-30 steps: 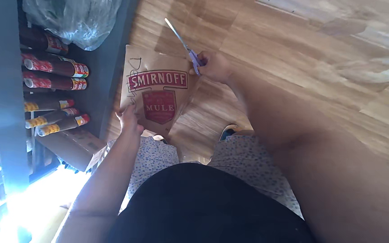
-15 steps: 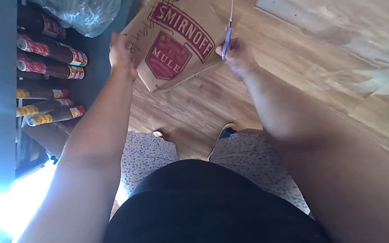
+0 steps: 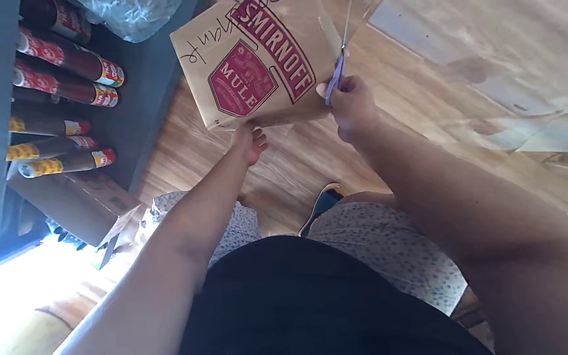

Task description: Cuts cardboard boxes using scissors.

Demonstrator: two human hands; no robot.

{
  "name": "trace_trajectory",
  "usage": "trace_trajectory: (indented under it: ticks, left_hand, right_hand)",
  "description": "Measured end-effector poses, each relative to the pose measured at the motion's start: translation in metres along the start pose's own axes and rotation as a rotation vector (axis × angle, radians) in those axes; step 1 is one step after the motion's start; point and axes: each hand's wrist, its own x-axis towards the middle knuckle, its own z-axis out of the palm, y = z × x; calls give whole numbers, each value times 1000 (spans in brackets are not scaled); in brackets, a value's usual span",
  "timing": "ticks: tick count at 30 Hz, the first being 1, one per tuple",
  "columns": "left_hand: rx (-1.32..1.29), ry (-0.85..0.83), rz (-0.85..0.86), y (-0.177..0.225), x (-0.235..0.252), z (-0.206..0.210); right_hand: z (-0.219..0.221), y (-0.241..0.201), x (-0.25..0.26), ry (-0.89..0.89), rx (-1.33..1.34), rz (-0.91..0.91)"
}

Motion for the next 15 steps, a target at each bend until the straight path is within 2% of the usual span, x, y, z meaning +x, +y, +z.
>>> trace_trajectory:
  ticks: [3, 5, 7, 9, 11, 13, 15]
  left_hand:
    - [41, -79, -52, -11, -15, 6]
    - [192, -129, -42, -20, -31, 15]
    - [494, -243, 118, -27, -51, 27]
    - [850, -381, 379, -26, -63, 37]
    - [1016, -429, 547, -23, -65, 42]
    - [994, -385, 481, -20, -59, 44]
    - [911, -310, 297, -22, -48, 36]
  right_hand:
    - [5, -6, -16, 13, -7, 26]
    - [8, -12, -26, 12, -5, 46]
    - [8, -16, -30, 17, 42, 37]
    - [3, -20, -33, -13, 124, 39]
    - [-5, -25, -37, -59, 177, 20]
    - [-13, -30, -36, -110, 182, -52]
    - [-18, -32, -31, -151, 167, -103]
